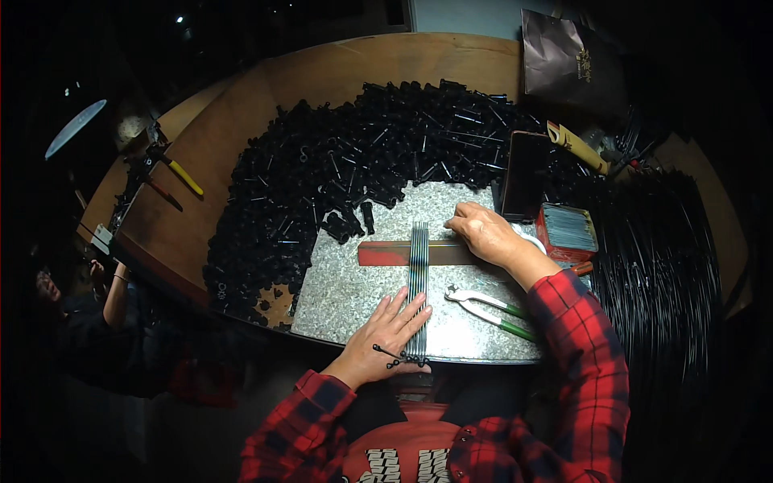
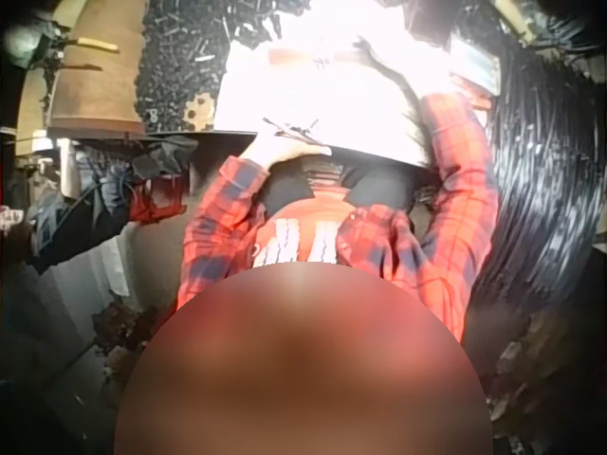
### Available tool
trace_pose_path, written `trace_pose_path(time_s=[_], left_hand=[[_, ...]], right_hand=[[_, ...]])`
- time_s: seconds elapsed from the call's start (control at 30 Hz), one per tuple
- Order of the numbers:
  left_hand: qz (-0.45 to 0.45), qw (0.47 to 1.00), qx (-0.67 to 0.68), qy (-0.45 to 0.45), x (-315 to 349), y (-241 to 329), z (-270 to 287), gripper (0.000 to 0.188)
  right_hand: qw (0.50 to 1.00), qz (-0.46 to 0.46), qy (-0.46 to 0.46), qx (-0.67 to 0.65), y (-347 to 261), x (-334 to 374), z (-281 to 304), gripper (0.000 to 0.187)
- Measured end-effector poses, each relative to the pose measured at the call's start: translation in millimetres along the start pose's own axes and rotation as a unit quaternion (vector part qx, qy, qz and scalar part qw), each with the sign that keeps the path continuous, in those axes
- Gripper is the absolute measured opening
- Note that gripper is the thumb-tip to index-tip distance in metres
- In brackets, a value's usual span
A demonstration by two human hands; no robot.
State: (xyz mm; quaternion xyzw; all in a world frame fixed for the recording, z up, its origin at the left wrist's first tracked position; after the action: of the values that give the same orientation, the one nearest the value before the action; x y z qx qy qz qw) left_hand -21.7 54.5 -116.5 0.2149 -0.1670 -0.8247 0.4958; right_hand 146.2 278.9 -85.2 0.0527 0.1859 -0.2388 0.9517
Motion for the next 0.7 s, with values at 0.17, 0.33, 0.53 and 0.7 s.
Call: trace_pose_path(time_s=[0.17,0.33,0.53,0.7], left_hand=[[0.005,1.000,0.013,-0.003,-0.1,3.8,4.7,0.094],[0.009,1.000,0.017,0.009,1.8,3.2,2.7,0.095],[0.014,1.000,0.020,0.014,1.6,3.2,3.1,0.098],[0.014,0.999,0.024,0.020,1.9,2.3,2.5,0.099]], right_hand=[[0.999,0.024,0.045,0.007,-0.2,-1.8,-6.5,0.015],[1.000,0.002,0.012,0.005,-8.4,0.1,-2.4,0.016],[1.000,-0.001,0.018,0.003,-3.7,-1.9,-9.8,0.014],[0.999,0.005,0.022,0.022,-7.3,-2.7,-7.8,0.014]])
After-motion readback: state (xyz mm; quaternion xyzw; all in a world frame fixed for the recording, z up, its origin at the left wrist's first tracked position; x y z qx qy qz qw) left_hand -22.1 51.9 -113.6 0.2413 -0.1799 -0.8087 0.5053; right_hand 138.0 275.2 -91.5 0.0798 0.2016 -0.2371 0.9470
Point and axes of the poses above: each hand's wrist, its own x-axis away from the middle knuckle, its own z-axis out of the back of the hand, y = z × x, the point moved 1 cm from there along -x, towards the middle knuckle, and after that the axes turned 15 degrees about x, right-handed, at the moved point
